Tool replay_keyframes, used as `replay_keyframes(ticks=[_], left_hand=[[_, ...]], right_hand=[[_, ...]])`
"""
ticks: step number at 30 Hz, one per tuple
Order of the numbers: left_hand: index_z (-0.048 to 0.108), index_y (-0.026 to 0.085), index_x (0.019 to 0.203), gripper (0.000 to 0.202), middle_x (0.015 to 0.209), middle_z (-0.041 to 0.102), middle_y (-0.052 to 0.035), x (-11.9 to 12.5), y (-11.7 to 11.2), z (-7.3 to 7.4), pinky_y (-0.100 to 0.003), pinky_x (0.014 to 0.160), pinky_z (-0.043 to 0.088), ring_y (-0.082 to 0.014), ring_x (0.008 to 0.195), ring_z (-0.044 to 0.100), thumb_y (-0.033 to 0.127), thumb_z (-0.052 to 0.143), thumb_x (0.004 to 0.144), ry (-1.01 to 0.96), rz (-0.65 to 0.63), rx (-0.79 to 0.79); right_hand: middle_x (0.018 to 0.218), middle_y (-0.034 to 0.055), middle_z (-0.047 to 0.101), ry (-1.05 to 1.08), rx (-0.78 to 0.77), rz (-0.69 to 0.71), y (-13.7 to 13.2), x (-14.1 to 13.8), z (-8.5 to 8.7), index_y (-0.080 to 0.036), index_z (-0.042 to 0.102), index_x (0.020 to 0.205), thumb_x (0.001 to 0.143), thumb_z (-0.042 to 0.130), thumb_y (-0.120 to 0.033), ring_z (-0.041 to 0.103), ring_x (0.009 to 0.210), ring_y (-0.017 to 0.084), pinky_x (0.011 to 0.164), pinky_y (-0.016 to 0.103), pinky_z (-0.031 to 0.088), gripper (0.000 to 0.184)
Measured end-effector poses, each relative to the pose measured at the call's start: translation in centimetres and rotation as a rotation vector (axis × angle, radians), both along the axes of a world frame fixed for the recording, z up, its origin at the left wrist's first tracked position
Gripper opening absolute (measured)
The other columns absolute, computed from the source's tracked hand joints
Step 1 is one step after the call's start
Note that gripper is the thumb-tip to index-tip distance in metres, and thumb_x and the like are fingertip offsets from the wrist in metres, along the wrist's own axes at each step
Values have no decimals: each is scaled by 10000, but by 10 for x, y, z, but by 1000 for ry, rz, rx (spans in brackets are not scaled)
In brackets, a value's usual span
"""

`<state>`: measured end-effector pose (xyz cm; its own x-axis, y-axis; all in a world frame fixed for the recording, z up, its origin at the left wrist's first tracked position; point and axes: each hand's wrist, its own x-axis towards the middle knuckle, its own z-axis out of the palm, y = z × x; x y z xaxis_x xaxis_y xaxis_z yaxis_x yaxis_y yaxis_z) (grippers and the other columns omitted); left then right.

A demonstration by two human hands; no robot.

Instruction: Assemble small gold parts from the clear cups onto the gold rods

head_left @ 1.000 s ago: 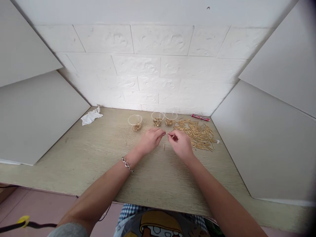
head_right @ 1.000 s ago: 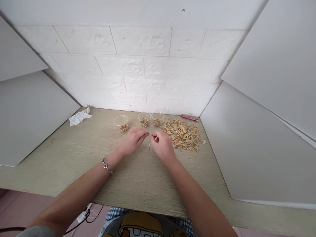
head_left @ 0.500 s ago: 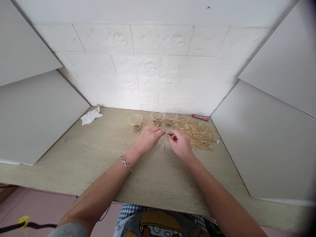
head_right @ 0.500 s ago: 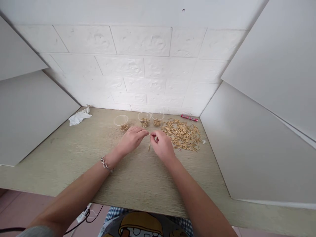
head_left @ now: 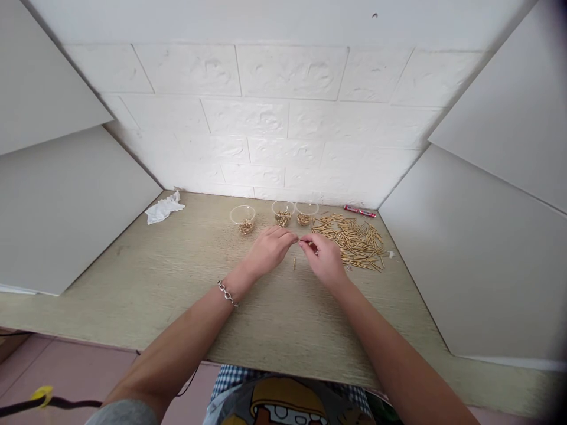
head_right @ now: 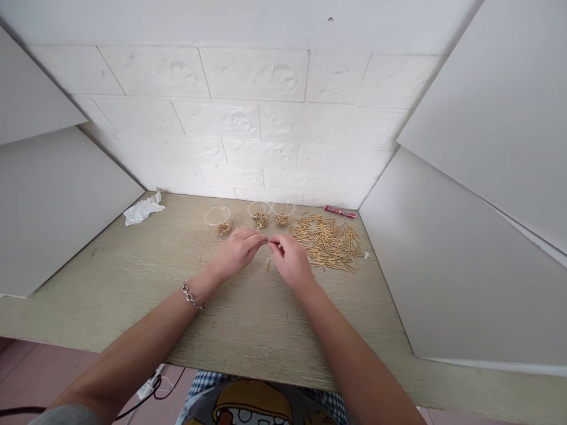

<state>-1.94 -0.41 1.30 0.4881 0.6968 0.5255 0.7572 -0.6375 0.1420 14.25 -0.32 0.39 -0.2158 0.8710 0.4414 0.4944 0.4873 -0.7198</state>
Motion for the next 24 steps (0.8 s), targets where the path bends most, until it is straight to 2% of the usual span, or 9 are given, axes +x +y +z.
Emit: replay_keyframes(ticks=[17,24], left_hand=[[584,163,912,178,870,642,-48,-1,0,2,-285,761,430,-152,809,555,211,422,857,-42,-34,49],[583,153,888,176,843,645,-45,0,0,2,-278,747,435,-146,785,556,217,422,859,-73,-39,66]], right_hand=[[685,21,624,72,61,-62,-3,0,-1,-184,622,735,759,537,-275,519,582,124,578,251,408,127],[642,16,605,175,-71,-31,-1,-1,-2,-170,624,731,737,559,-304,503,554,119,558,252,402,149]])
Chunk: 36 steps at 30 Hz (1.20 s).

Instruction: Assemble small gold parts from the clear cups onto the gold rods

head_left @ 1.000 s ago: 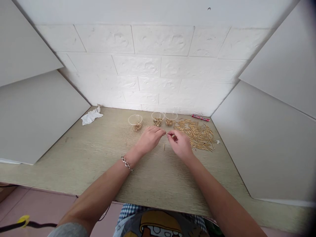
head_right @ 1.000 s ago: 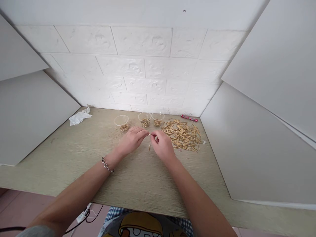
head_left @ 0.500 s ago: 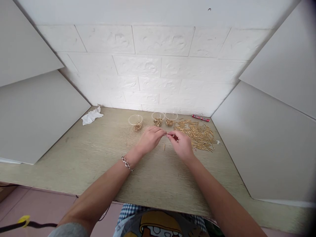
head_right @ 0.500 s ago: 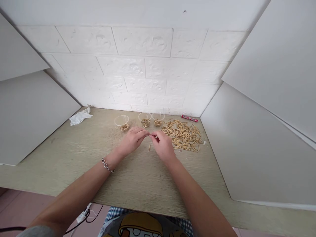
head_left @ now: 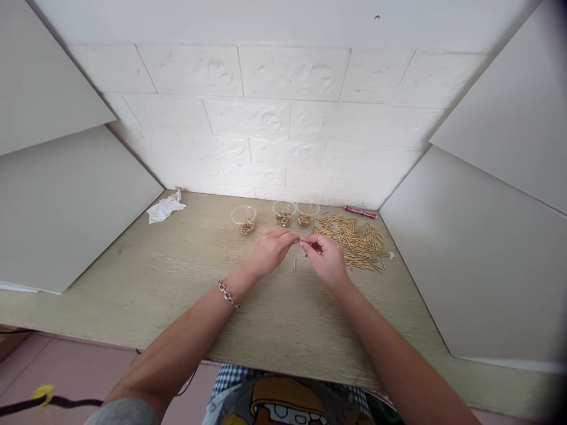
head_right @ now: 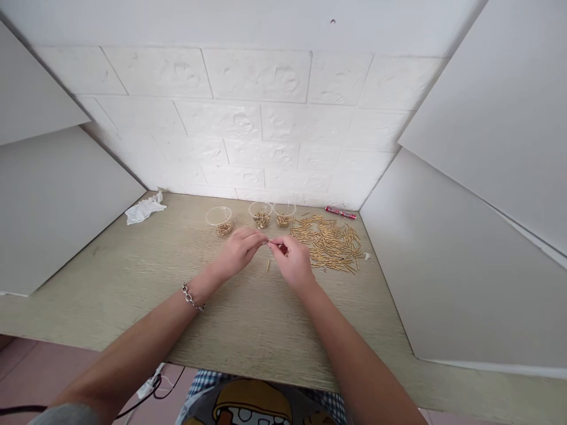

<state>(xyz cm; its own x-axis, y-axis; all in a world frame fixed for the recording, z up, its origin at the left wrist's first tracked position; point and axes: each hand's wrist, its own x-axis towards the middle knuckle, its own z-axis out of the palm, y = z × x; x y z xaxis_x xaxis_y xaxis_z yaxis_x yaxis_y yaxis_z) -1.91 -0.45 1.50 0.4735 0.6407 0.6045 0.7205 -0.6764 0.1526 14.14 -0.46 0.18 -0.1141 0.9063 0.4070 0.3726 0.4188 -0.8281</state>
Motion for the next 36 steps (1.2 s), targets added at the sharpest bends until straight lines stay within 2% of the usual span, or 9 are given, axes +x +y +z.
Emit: replay_keyframes(ticks=[14,22,29,36], left_hand=[[561,145,916,212,838,610,-53,-4,-3,3,-282,748,408,-151,785,512,222,367,879,177,-2,47],[549,132,883,192,820,593,-50,-3,-4,6,-278,749,401,-151,771,498,196,368,875,251,-18,79],[543,124,868,191,792,577,-53,-1,-6,6,-288,729,402,-160,753,489,207,371,874,281,2,36],[538,129,868,207,764,569,-50,3,-6,1,-286,712,405,-149,721,488,217,350,883,224,13,3]], right_hand=[[528,-12,543,77,-277,36,0,-1,8,-159,615,673,690,578,-331,477,500,112,514,248,379,177],[579,19,602,173,-415,119,2,-1,6,-155,563,641,700,540,-361,485,438,97,457,234,391,216],[530,14,571,126,-377,87,0,-3,5,-160,529,623,735,497,-400,472,426,104,446,234,368,267],[485,-25,456,-93,-137,-34,-4,-4,5,-179,473,582,796,420,-378,408,469,104,485,234,299,298]])
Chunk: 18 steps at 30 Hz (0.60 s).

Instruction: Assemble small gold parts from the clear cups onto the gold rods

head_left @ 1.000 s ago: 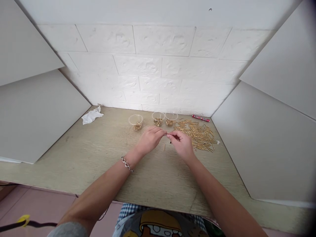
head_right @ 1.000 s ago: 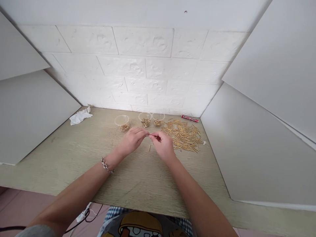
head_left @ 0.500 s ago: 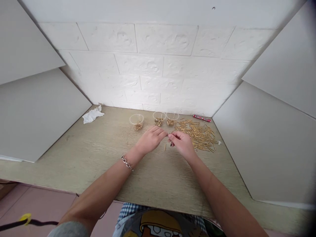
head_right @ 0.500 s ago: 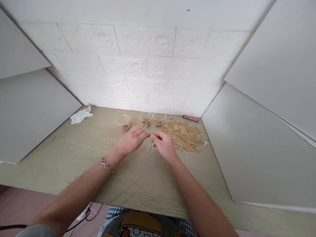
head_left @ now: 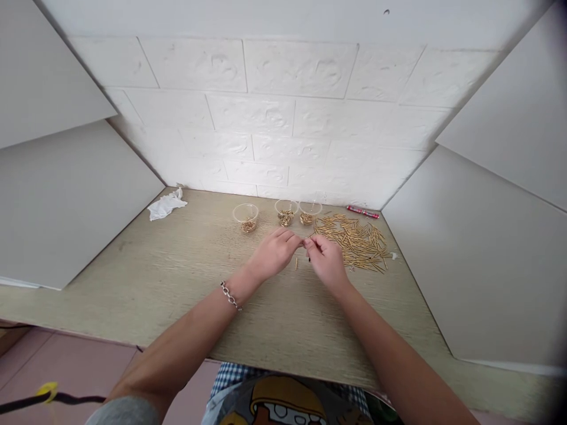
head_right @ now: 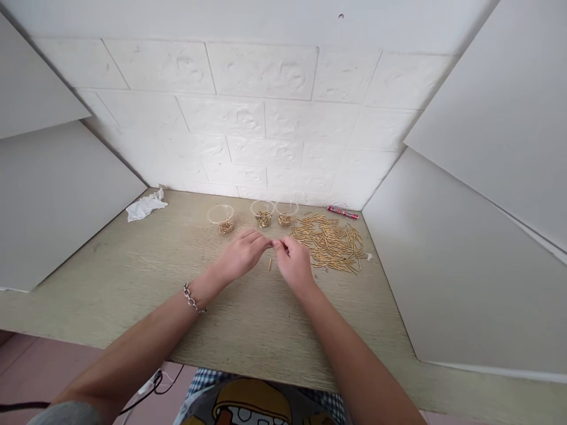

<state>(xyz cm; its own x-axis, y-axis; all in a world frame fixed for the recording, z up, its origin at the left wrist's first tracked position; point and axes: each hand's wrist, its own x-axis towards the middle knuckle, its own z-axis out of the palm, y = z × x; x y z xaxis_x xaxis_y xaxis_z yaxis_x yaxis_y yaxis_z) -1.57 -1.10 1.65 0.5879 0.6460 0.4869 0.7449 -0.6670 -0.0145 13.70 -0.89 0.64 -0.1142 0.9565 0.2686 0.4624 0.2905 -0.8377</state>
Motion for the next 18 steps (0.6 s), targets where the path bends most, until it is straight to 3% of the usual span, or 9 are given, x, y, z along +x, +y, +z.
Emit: replay_keyframes(ticks=[5,10,18], left_hand=[[540,131,841,235,745,566,-51,3,-1,-2,-284,706,410,-149,713,492,231,334,890,-26,10,1],[541,132,874,223,744,561,-45,4,-1,-3,-288,725,412,-150,723,496,211,333,889,-16,5,0],[533,124,856,206,740,557,-46,9,-4,-1,-288,707,412,-156,716,493,206,346,884,-7,28,28]], right_hand=[[500,-33,385,-20,60,15,1,0,-3,-186,435,573,818,386,-377,369,508,108,498,235,269,314],[508,-22,398,41,29,17,1,-1,-4,-185,429,563,818,376,-404,380,531,115,509,236,276,340],[482,-34,300,101,6,-16,-1,-3,-2,-190,337,504,805,378,-447,309,491,105,501,244,247,398]])
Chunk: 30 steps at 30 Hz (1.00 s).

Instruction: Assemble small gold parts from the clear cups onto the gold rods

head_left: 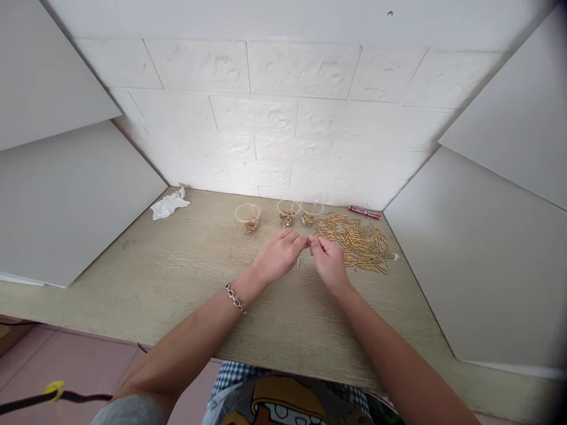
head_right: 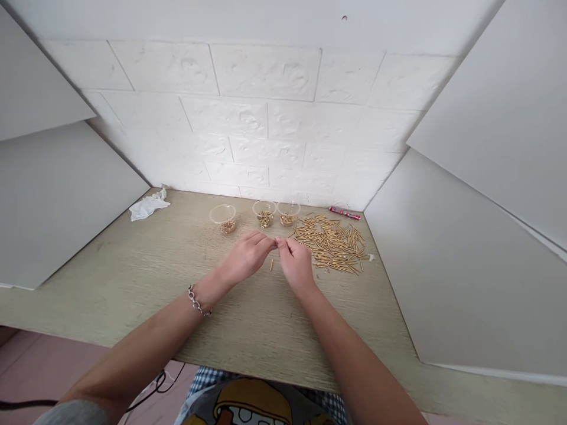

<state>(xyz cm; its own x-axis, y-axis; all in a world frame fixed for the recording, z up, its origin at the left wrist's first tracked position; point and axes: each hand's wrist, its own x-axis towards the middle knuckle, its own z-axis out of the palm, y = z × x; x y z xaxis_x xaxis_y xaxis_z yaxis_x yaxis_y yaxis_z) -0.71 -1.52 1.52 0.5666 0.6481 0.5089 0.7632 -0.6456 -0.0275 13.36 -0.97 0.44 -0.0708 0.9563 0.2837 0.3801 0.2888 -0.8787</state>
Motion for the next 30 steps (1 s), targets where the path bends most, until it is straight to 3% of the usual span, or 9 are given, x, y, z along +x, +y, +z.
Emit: replay_keyframes(ticks=[7,20,24,30], left_hand=[[528,125,891,197,766,562,-53,0,1,-1,-295,720,414,-159,730,499,194,344,883,18,-12,-24],[524,143,822,197,744,551,-39,-1,2,-3,-285,701,397,-151,722,497,196,345,883,19,-22,-44],[520,147,815,196,739,545,-32,-2,2,-3,-282,688,391,-151,711,488,203,345,884,20,-9,-39],[523,142,843,196,750,545,-39,-3,3,-4,-288,710,388,-155,738,492,206,343,885,17,6,-60]], right_hand=[[449,-34,281,-9,-6,-14,1,-1,-2,-192,301,481,804,365,-483,285,463,97,468,247,223,439],[431,-9,385,78,-107,8,3,1,-7,-190,409,465,833,195,-587,369,445,114,480,259,284,582],[460,-3,409,100,-143,34,4,1,-8,-189,431,484,842,208,-543,386,467,118,485,259,291,551],[464,-23,379,108,-143,83,4,1,-5,-198,391,484,772,344,-325,375,482,120,496,262,290,318]])
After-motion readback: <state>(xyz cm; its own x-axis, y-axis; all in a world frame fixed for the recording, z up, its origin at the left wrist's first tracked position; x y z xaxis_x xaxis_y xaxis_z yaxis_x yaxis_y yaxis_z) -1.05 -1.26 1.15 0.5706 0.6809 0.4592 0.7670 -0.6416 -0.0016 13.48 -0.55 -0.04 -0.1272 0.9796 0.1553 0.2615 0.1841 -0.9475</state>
